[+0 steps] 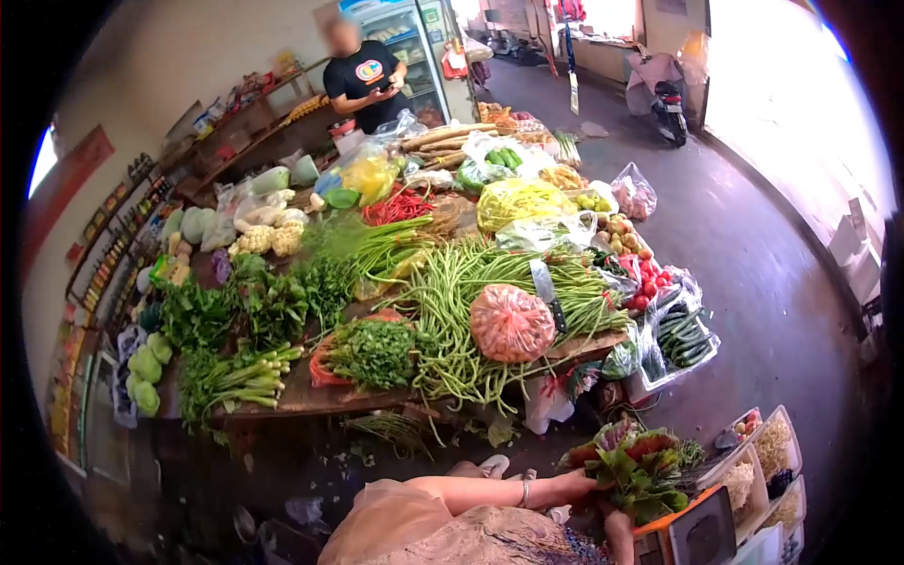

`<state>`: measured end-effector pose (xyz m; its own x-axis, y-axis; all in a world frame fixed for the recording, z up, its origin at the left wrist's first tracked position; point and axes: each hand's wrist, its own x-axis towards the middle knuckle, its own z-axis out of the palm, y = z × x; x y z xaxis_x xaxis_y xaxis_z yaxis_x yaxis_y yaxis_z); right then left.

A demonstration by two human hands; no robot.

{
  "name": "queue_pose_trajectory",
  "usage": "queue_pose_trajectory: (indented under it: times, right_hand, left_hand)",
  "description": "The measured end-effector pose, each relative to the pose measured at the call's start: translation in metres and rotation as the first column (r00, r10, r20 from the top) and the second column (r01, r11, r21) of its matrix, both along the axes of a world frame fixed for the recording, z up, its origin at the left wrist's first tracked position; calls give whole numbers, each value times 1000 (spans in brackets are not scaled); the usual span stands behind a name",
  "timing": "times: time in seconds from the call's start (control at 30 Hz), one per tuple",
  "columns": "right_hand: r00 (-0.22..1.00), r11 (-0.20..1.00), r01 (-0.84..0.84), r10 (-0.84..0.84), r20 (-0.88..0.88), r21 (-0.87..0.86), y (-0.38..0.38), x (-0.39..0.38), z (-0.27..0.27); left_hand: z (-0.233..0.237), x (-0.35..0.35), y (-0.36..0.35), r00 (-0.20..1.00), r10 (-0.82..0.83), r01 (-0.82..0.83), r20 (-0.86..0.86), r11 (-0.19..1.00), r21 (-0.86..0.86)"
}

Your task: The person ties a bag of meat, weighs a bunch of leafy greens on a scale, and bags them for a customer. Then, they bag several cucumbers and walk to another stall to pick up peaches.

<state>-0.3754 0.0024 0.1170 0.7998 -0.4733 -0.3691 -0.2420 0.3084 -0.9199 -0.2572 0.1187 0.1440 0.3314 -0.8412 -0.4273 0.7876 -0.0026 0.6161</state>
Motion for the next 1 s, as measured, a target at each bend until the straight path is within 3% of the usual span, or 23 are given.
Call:
queue_pose_trajectory:
  times: [0.07, 0.17, 0.27, 0.3, 0.33, 0.43, 0.47, 0.53, 0.57, 0.6, 0.67, 0.7, 0.73, 0.77, 0.8, 0.93, 1.0]
  right_hand:
    - [1000, 994, -3, 4, -16, 110, -19, -12, 7]
    - [999, 979, 12, -3, -42, 202, -43, -33, 12]
    - [997, 956, 43, -23, -72, 291, -57, -42, 17]
    - [996, 946, 57, -31, -86, 320, -61, -47, 18]
    - [994, 935, 70, -37, -101, 348, -65, -53, 18]
    - [985, 899, 139, -81, -155, 414, -77, -69, 16]
    - [984, 900, 144, -84, -160, 412, -85, -77, 13]
    - [927, 873, 251, -92, -363, 418, -104, -92, 12]
    - [929, 863, 282, -136, -343, 420, -112, -98, 13]
    - [887, 907, 330, -205, -414, 260, -110, -90, 50]
    - [777, 814, 560, -452, -437, 153, -130, -105, 32]
    - [861, 872, 460, -391, -326, 169, -148, -120, 18]
    - [925, 919, 355, -318, -209, 169, -157, -128, 20]
    - [903, 887, 421, -389, -183, 190, -162, -137, 21]
    - [920, 906, 363, -309, -242, 219, -198, -161, -19]
    - [864, 884, 455, -409, -292, 109, -209, -171, 4]
    - [844, 874, 482, -442, -303, 69, -213, -175, 19]
  left_hand:
    - [-6, -18, -11, 981, -150, 166, -122, 977, 135]
    - [12, -46, -30, 999, -14, 21, -50, 992, 124]
    - [-7, -54, -37, 998, -67, 66, 0, 981, 181]
    - [-11, -46, -34, 986, -165, 164, 26, 986, 31]
    - [-14, -48, -35, 986, -166, 165, 27, 986, 30]
    - [8, -43, -29, 964, -266, 254, 15, 935, 249]
    - [8, -38, -24, 942, -319, 289, 103, 930, 228]
    - [11, -36, -18, 952, -276, 227, 131, 926, 303]
    - [13, -32, -12, 910, -352, 259, 221, 896, 360]
    - [7, -31, -5, 910, -351, 259, 219, 896, 360]
    - [-20, -26, 10, 830, -386, 207, 403, 883, 421]
    - [-32, -24, 19, 736, -435, 159, 520, 857, 491]
    - [-29, -25, 28, 737, -436, 161, 516, 855, 493]
    - [-26, -26, 38, 634, -514, 108, 578, 799, 591]
    - [-23, -26, 46, 519, -593, 40, 616, 737, 675]
    - [-76, -35, 78, 470, -654, 52, 593, 691, 721]
    - [-87, -39, 88, 423, -758, 106, 497, 586, 804]
